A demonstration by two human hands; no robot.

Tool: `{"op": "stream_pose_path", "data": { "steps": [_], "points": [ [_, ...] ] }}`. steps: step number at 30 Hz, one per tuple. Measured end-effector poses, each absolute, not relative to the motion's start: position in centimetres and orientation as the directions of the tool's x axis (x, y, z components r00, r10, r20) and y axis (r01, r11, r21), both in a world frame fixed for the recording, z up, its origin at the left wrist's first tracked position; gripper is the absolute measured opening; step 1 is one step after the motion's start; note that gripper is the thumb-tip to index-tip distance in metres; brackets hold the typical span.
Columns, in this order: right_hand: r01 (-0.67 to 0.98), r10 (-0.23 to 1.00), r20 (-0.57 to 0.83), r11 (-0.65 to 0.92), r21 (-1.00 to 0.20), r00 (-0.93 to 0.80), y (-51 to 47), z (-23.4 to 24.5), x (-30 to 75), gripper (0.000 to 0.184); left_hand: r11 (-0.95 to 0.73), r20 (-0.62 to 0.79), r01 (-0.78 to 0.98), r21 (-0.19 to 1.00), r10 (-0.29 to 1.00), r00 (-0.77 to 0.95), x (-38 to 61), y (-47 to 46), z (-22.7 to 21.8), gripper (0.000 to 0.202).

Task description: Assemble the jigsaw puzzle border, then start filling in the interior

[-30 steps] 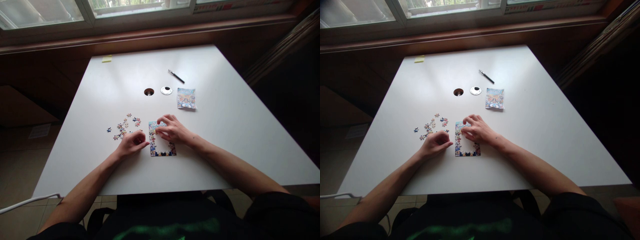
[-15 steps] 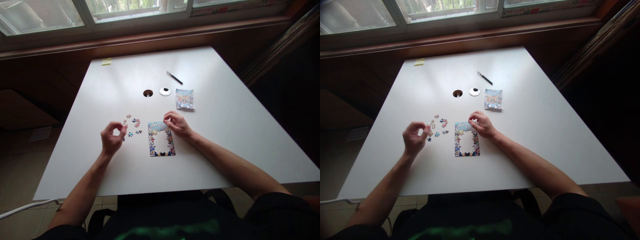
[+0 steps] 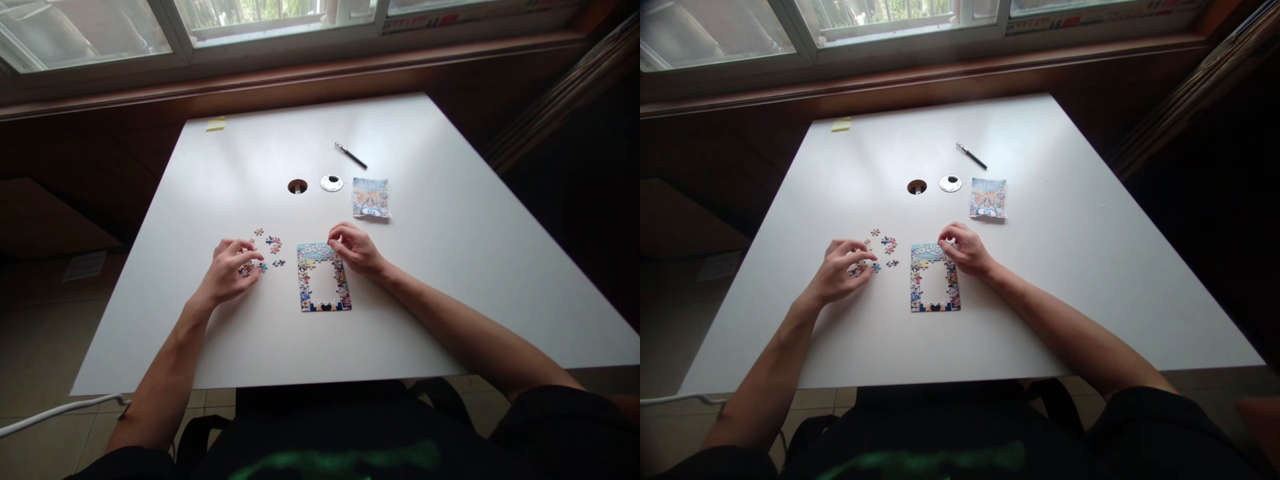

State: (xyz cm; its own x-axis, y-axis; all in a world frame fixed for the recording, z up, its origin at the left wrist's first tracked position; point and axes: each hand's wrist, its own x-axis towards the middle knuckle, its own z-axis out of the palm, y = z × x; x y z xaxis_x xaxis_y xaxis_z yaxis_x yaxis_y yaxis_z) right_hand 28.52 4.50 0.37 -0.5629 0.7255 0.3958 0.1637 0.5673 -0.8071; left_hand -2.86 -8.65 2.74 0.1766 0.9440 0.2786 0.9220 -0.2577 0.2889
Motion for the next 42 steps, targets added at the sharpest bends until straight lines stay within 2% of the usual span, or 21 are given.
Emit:
{"op": "stream_pose_path", "data": {
  "steps": [9, 17, 42],
  "points": [
    [0.172, 0.726, 0.389, 0.566, -0.806, -0.568, 4.5, 0.3, 28.5, 0.009, -0.192, 0.271, 0.947, 0.257, 0.955, 0.12, -2.9, -8.6, 2.8, 0.022],
    [0.167, 0.726, 0.39, 0.564, -0.809, -0.567, 4.4, 0.3, 28.5, 0.01, 0.04, 0.357, 0.961, 0.275, 0.924, -0.141, -4.4, -8.2, 2.3, 0.02],
    [0.16, 0.736, 0.387, 0.551, -0.819, -0.556, 4.5, 0.3, 28.5, 0.01, 0.066, 0.335, 0.955, 0.289, 0.928, -0.165, -4.3, -8.2, 2.6, 0.025]
  ]
}}
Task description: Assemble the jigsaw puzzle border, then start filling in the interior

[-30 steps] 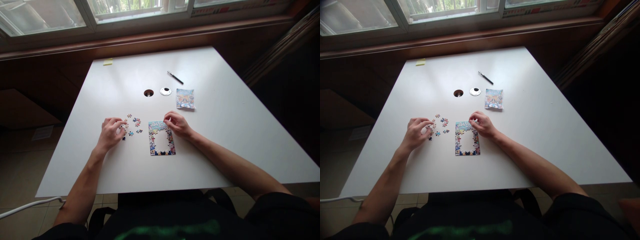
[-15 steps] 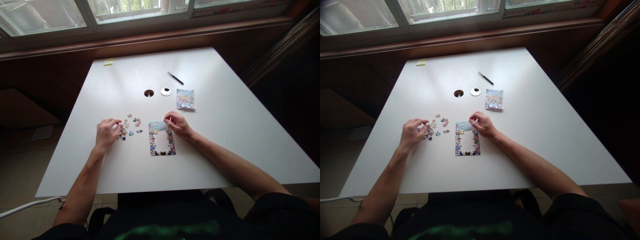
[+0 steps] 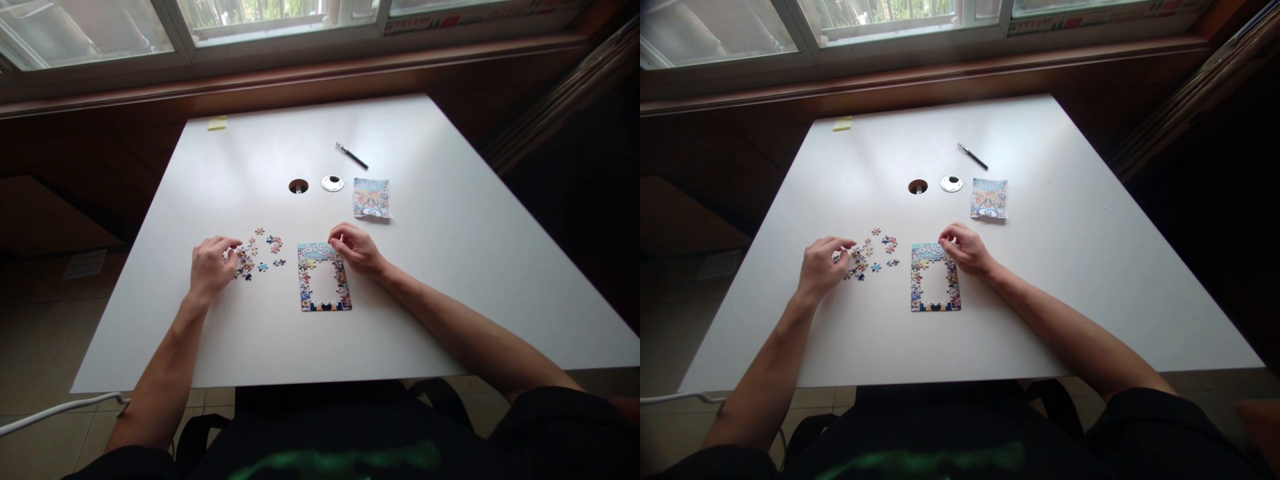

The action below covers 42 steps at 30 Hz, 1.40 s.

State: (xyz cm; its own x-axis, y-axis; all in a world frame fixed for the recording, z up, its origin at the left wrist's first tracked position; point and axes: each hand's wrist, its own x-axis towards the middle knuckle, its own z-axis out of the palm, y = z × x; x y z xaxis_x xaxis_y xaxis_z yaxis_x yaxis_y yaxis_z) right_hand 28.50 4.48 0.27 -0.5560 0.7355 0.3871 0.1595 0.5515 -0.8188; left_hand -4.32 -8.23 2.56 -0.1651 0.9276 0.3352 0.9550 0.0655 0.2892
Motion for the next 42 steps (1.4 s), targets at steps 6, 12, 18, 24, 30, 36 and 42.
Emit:
{"op": "stream_pose_path", "data": {
  "steps": [6, 12, 18, 24, 30, 36, 42],
  "points": [
    [0.161, 0.735, 0.387, 0.553, -0.818, -0.557, 4.6, 0.0, 28.6, 0.01, 0.065, 0.332, 0.953, 0.296, 0.928, -0.167, -4.3, -8.2, 2.5, 0.023],
    [0.167, 0.736, 0.388, 0.555, -0.815, -0.555, 4.6, 0.0, 28.5, 0.011, 0.07, 0.326, 0.953, 0.296, 0.93, -0.169, -4.5, -8.2, 2.4, 0.02],
    [0.162, 0.735, 0.383, 0.55, -0.819, -0.559, 4.4, 0.4, 28.5, 0.011, 0.064, 0.309, 0.95, 0.307, 0.937, -0.163, -4.6, -8.2, 2.4, 0.018],
    [0.167, 0.732, 0.379, 0.552, -0.817, -0.566, 4.4, 0.4, 28.5, 0.011, -0.119, 0.313, 0.943, 0.311, 0.95, 0.017, -3.3, -8.2, 2.1, 0.016],
    [0.168, 0.735, 0.377, 0.549, -0.818, -0.564, 4.4, 0.5, 28.4, 0.011, -0.287, 0.217, 0.93, 0.229, 0.946, 0.239, -0.8, -8.5, 1.9, 0.03],
    [0.165, 0.734, 0.371, 0.544, -0.822, -0.569, 4.3, 0.5, 28.4, 0.011, -0.287, 0.193, 0.93, 0.232, 0.95, 0.245, -0.4, -8.6, 2.0, 0.035],
    [0.162, 0.73, 0.381, 0.552, -0.818, -0.568, 4.4, 0.3, 28.4, 0.011, -0.3, 0.199, 0.923, 0.239, 0.946, 0.256, -0.4, -8.6, 2.1, 0.033]
  ]
}}
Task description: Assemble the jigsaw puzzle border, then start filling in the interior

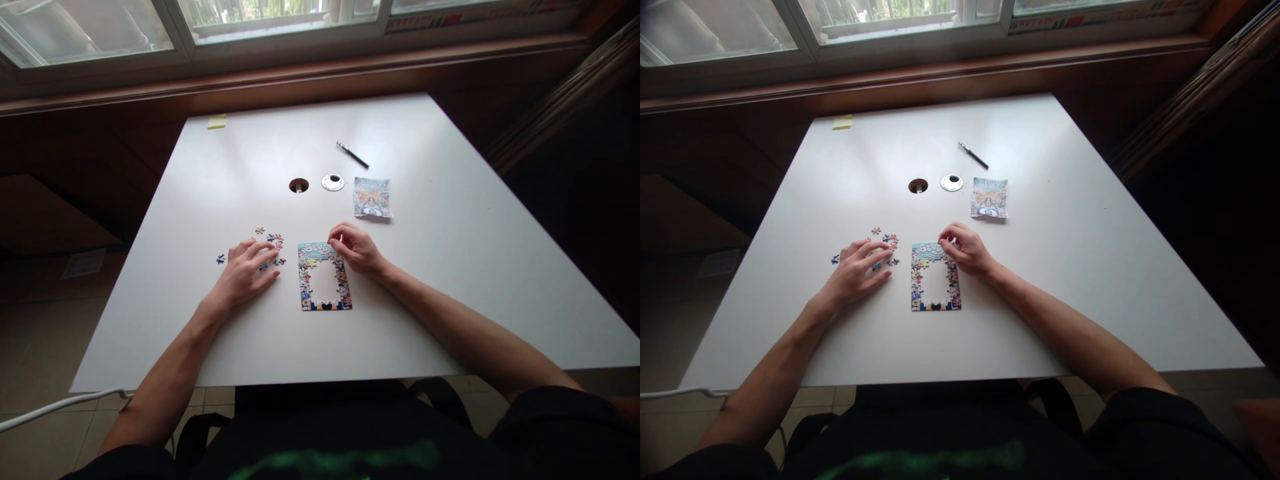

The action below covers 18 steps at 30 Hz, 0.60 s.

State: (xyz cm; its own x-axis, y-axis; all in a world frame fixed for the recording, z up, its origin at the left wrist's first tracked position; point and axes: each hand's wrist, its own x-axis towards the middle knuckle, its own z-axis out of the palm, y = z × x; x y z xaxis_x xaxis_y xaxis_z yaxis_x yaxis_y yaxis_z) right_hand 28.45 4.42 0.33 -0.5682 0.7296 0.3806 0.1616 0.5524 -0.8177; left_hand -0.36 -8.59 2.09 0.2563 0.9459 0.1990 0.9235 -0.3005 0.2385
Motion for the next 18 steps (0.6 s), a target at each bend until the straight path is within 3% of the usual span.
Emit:
{"op": "stream_pose_path", "data": {
  "steps": [9, 18],
  "points": [
    [0.164, 0.728, 0.384, 0.557, -0.814, -0.568, 4.5, 0.2, 28.5, 0.01, -0.277, 0.216, 0.921, 0.272, 0.951, 0.222, -0.3, -8.5, 2.4, 0.026],
    [0.17, 0.727, 0.381, 0.559, -0.811, -0.571, 4.3, 0.5, 28.6, 0.011, 0.093, 0.309, 0.965, 0.244, 0.936, -0.169, -4.9, -8.5, 3.2, 0.023]
  ]
}}
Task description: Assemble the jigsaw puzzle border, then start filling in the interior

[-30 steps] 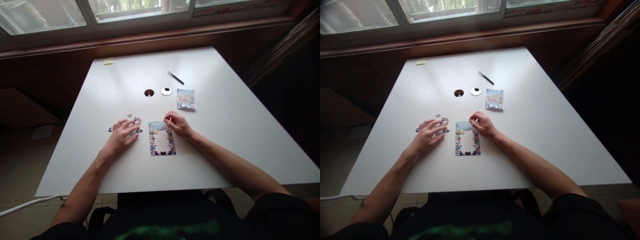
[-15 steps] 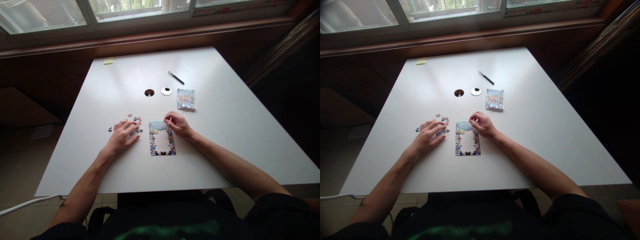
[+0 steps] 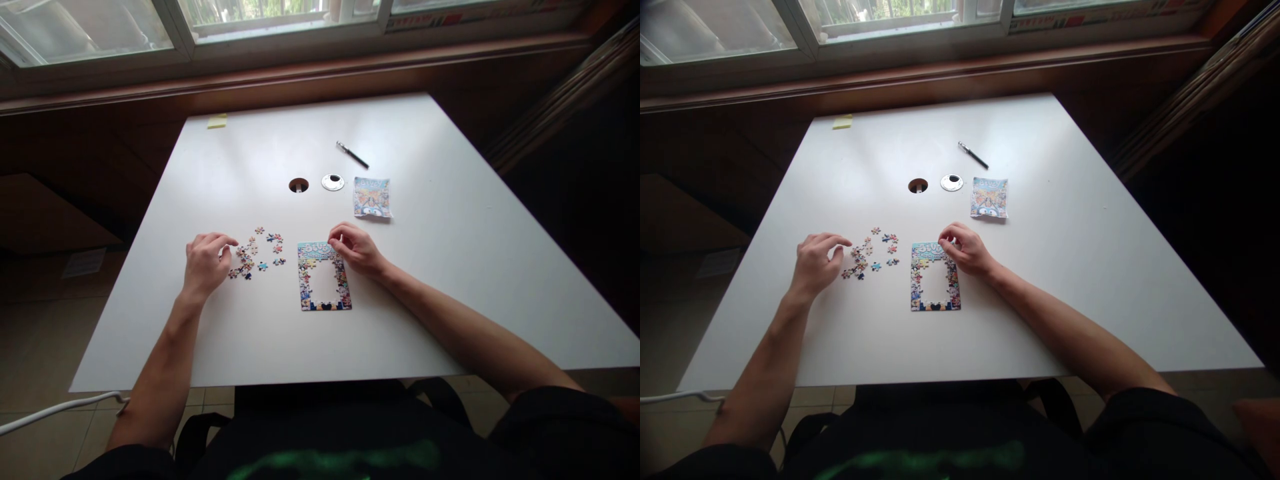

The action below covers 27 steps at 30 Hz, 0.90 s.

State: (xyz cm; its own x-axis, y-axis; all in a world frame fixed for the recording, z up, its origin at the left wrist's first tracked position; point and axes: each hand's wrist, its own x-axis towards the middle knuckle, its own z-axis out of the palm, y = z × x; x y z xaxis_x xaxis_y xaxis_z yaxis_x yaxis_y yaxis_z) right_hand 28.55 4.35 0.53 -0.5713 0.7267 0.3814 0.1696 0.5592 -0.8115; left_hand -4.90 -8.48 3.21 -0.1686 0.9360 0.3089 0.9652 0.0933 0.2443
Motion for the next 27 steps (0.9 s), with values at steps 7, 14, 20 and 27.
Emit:
{"op": "stream_pose_path", "data": {
  "steps": [7, 14, 20, 27],
  "points": [
    [0.172, 0.727, 0.377, 0.557, -0.812, -0.574, 4.3, 0.5, 28.5, 0.011, -0.008, 0.168, 0.958, 0.287, 0.985, -0.042, -6.2, -8.9, 4.0, 0.015],
    [0.174, 0.727, 0.375, 0.556, -0.813, -0.575, 4.4, 0.4, 28.5, 0.01, -0.107, 0.011, 0.953, 0.284, 0.994, 0.108, -5.5, -9.1, 4.2, 0.031],
    [0.162, 0.729, 0.374, 0.548, -0.82, -0.573, 4.4, 0.5, 28.5, 0.01, -0.049, 0.064, 0.956, 0.289, 0.997, 0.032, -6.3, -8.6, 3.4, 0.035],
    [0.183, 0.734, 0.359, 0.544, -0.819, -0.576, 4.3, 0.6, 28.6, 0.01, 0.043, 0.143, 0.981, 0.191, 0.987, -0.071, -5.8, -8.7, 3.5, 0.022]
  ]
}}
